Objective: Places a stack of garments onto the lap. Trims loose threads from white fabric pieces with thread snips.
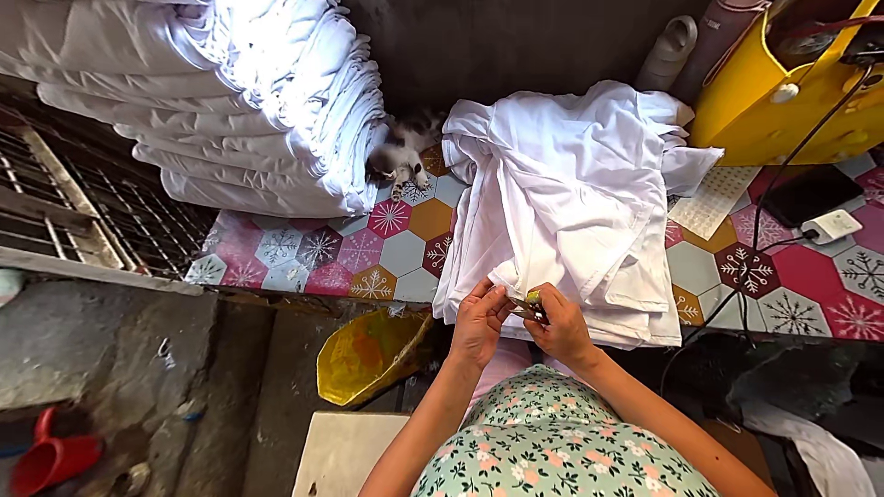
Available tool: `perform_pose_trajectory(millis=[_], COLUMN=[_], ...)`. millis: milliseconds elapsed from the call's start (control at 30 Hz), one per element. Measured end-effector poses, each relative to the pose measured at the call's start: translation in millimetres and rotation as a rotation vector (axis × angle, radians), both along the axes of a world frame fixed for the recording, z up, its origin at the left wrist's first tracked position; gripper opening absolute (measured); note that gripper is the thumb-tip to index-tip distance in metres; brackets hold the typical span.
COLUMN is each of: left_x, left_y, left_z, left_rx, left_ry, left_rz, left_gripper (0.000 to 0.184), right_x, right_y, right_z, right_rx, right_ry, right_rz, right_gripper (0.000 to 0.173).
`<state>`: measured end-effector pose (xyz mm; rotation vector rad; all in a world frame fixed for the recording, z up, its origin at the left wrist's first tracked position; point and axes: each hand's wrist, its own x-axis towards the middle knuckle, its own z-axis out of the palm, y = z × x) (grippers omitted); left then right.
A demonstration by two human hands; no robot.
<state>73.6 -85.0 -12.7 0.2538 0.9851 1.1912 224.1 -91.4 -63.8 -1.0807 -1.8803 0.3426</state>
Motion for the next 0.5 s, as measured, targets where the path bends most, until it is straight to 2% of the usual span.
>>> perform_pose_trajectory(millis=[67,100,167,233,300,333,400,500], left_x=[-5,-11,-26,-48,-66,-70,-67,-60], left_y=[0,0,1,1,0,1,3,7], left_z=[0,-2,-17,-44,-65,-70,-76,-83], left_rx=[0.025,0.067,0.222,0.395,0.548,0.601,0.648,0.682], left_ry=[0.082,0.175,0.482,0.893,1.231,1.335,1.448,1.528], left_rz=[-0.047,-0.068,-0.057,-0.075,-0.280,-0.422,-0.604,-0.626], left_gripper=[0.020,0.020,0.017,0.014,0.020,0.024,0.029,0.023], right_x=[16,33,87,150,193,201,190,157], right_y=[5,11,31,55,69,69,58,37], right_z=[10,19,39,49,48,48,54,59], right_rx=[-0.021,-0.052,-0.199,-0.425,-0.622,-0.641,-0.503,-0.197], right_ry=[-0.014,-0.033,-0.066,-0.067,-0.020,-0.003,0.019,0.048], right_rz=[-0.091,-0.199,-0.493,-0.796,-0.985,-1.036,-1.051,-0.923], right_gripper=[0.020,0.021,0.029,0.043,0.047,0.046,0.042,0.038])
